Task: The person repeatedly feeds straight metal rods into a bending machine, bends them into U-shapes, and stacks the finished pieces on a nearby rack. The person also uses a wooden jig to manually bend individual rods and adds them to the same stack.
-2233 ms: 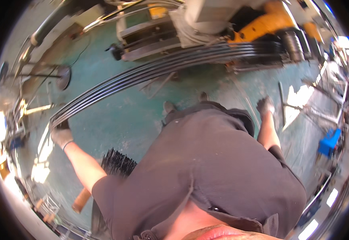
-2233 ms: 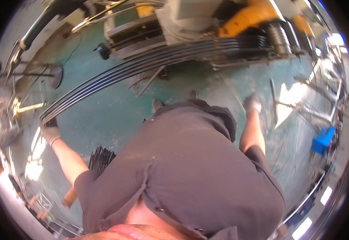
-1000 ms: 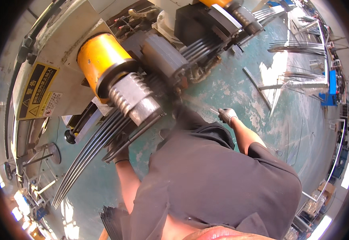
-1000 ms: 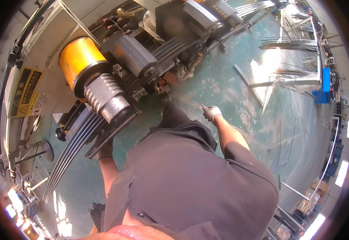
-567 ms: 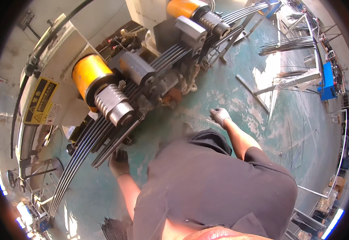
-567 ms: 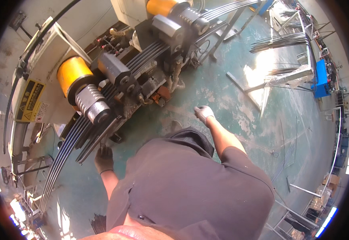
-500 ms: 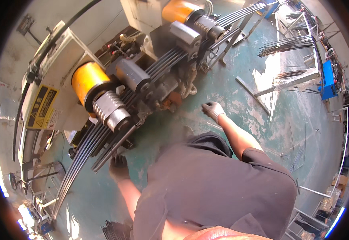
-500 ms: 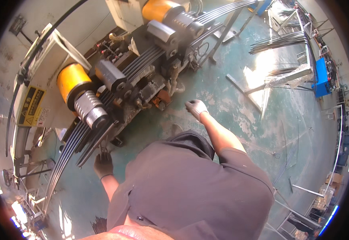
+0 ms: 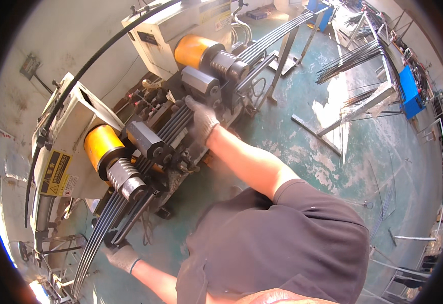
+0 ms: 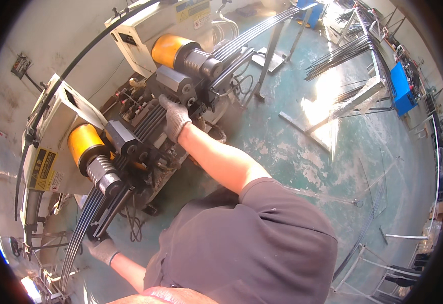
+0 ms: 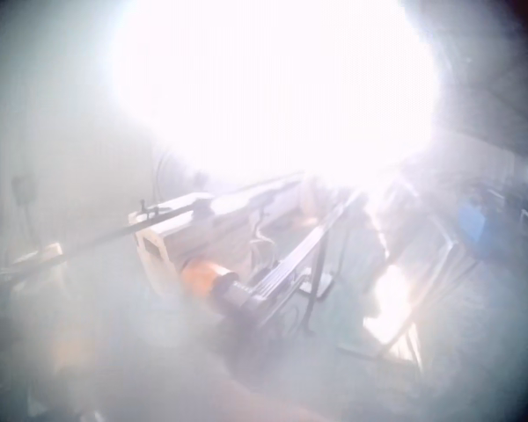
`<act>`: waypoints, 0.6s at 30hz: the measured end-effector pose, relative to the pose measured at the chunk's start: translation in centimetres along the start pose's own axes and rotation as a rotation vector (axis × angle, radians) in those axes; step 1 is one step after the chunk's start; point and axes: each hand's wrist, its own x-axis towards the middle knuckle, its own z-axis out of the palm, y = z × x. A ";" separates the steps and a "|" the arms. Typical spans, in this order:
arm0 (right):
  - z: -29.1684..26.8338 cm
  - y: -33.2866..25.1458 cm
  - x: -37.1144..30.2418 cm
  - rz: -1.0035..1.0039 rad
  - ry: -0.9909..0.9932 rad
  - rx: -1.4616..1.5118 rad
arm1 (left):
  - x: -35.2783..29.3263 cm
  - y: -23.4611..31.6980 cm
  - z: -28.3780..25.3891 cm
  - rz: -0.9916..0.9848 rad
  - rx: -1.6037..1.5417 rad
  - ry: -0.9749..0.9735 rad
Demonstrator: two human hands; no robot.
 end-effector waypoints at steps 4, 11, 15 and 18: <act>1.7 0.8 0.5 0.011 -0.029 0.180 | 5.2 1.7 -5.4 0.029 0.213 -0.099; 2.2 1.0 0.7 -0.005 0.007 0.187 | 6.3 4.4 -4.2 0.436 0.785 0.081; 2.0 0.8 0.6 -0.035 0.008 0.187 | 7.7 9.5 -2.2 0.601 0.897 0.115; 1.6 1.5 1.2 -0.061 -0.015 0.190 | 10.3 14.2 -2.2 0.543 0.752 0.000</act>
